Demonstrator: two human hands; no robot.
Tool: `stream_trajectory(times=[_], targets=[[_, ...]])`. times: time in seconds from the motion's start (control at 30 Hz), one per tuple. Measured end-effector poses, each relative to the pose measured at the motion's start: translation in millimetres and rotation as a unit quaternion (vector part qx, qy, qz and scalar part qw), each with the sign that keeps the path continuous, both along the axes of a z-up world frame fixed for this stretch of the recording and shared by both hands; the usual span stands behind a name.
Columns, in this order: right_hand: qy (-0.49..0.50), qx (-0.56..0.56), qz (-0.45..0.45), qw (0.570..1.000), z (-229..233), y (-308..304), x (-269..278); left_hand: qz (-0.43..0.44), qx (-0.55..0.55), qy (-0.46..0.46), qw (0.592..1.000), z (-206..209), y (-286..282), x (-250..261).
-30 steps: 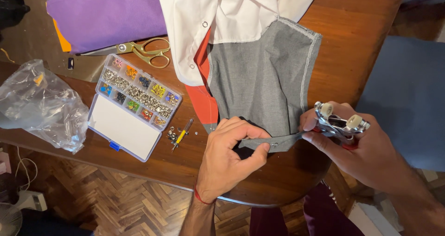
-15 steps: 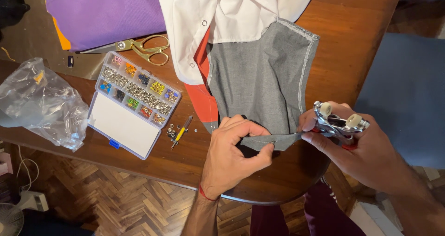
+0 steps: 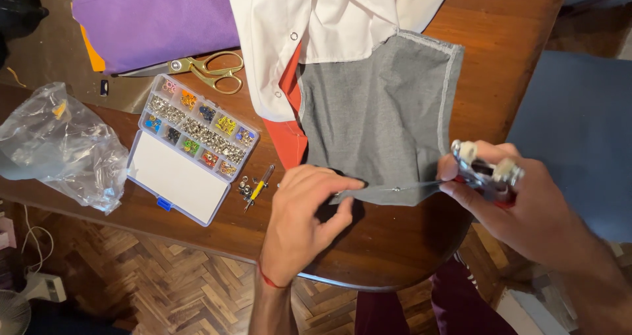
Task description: Attaching metal eyelets to a fabric banner using a hand-held grommet punch tool
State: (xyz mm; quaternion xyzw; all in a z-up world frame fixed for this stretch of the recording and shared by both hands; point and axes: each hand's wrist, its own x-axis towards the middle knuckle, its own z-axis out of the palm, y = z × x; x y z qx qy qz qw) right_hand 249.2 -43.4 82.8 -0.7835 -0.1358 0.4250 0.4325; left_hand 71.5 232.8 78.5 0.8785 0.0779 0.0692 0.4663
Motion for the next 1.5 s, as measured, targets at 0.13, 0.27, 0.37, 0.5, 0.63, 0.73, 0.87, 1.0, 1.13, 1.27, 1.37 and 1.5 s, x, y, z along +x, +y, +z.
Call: stream_trajectory(times=[0.13, 0.27, 0.37, 0.5, 0.63, 0.73, 0.87, 1.0, 1.13, 1.27, 1.37, 1.5], targets=[[-0.293, 0.053, 0.174, 0.939, -2, -24, -22, -0.039, 0.160, -0.094, 0.982, 6, 0, -14], [-0.307, 0.034, 0.271, 0.912, -30, -55, -55, -0.068, 0.258, -0.090, 0.960, -33, -10, -58], [-0.225, -0.013, 0.242, 0.944, -39, -82, -65, -0.055, 0.288, -0.060, 0.954, -40, -27, -78], [-0.226, -0.035, 0.213, 0.950, -18, -71, -55, -0.043, 0.283, -0.111, 0.952, -45, -60, -87], [-0.267, -0.029, 0.184, 0.946, -2, -45, -44, -0.082, 0.311, -0.064, 0.945, -64, -76, -81], [-0.298, -0.043, 0.191, 0.934, 3, -37, -29, -0.061, 0.334, -0.067, 0.938, -75, -75, -78], [-0.314, -0.005, 0.172, 0.934, 4, -39, -25, -0.035, 0.314, -0.055, 0.947, -68, -81, -79], [-0.294, 0.007, 0.168, 0.941, -3, -36, -21, 0.015, 0.160, -0.031, 0.987, -63, -76, -66], [-0.213, 0.007, 0.179, 0.960, 1, -7, -21, 0.064, 0.169, 0.007, 0.983, -67, -83, -46], [-0.188, -0.077, 0.246, 0.948, -3, 0, -33, 0.049, 0.152, 0.074, 0.984, -62, -86, -41], [-0.227, -0.101, 0.274, 0.929, -7, 20, -33, 0.040, 0.180, 0.104, 0.977, -73, -86, -40], [-0.370, -0.088, 0.303, 0.874, -30, 24, -42, 0.014, 0.189, 0.140, 0.972, -73, -82, -40]])
